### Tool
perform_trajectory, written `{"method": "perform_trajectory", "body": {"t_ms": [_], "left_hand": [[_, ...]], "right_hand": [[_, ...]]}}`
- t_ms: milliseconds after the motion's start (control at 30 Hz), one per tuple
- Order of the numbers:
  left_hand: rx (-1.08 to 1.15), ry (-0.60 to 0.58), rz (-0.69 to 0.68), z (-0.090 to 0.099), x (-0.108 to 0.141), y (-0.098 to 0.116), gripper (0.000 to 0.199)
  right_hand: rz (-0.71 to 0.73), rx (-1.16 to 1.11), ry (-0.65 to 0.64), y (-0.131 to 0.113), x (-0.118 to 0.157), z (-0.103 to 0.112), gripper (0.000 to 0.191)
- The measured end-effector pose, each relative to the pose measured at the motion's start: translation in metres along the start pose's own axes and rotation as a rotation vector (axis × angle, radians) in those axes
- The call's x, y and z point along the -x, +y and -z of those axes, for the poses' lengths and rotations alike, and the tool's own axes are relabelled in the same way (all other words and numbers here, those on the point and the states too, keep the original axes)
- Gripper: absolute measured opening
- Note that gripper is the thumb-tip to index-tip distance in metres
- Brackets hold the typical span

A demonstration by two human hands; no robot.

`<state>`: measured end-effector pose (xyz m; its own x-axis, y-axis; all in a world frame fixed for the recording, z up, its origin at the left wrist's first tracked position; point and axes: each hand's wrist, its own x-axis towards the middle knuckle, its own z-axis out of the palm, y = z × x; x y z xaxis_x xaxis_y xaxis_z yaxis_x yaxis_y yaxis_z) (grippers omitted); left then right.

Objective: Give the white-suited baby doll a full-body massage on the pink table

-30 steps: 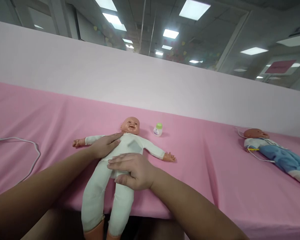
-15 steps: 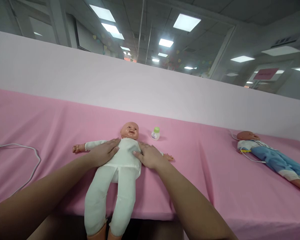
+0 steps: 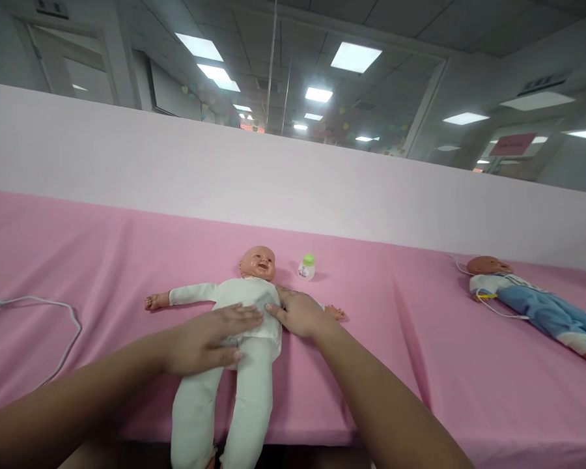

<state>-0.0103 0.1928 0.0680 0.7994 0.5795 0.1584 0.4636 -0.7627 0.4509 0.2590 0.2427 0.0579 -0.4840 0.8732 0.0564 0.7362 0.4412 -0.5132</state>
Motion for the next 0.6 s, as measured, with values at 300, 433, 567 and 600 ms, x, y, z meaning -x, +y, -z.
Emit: {"method": "perform_trajectory", "body": {"t_ms": [300, 433, 567, 600], "left_hand": [[-0.127, 0.241, 0.441, -0.006, -0.019, -0.082, 0.08], [-0.167, 0.251, 0.5, -0.007, -0.017, -0.083, 0.077], [-0.165, 0.267, 0.496, -0.01, -0.021, -0.08, 0.075], [-0.164, 0.276, 0.494, -0.011, -0.021, -0.081, 0.075]], "right_hand": [[0.035, 0.029, 0.016, 0.008, -0.001, -0.002, 0.066], [0.146, 0.115, 0.22, 0.005, 0.001, -0.01, 0.068], [0.635, -0.062, 0.262, -0.02, 0.014, -0.017, 0.044], [0.741, -0.107, 0.224, -0.028, 0.017, -0.019, 0.041]]}}
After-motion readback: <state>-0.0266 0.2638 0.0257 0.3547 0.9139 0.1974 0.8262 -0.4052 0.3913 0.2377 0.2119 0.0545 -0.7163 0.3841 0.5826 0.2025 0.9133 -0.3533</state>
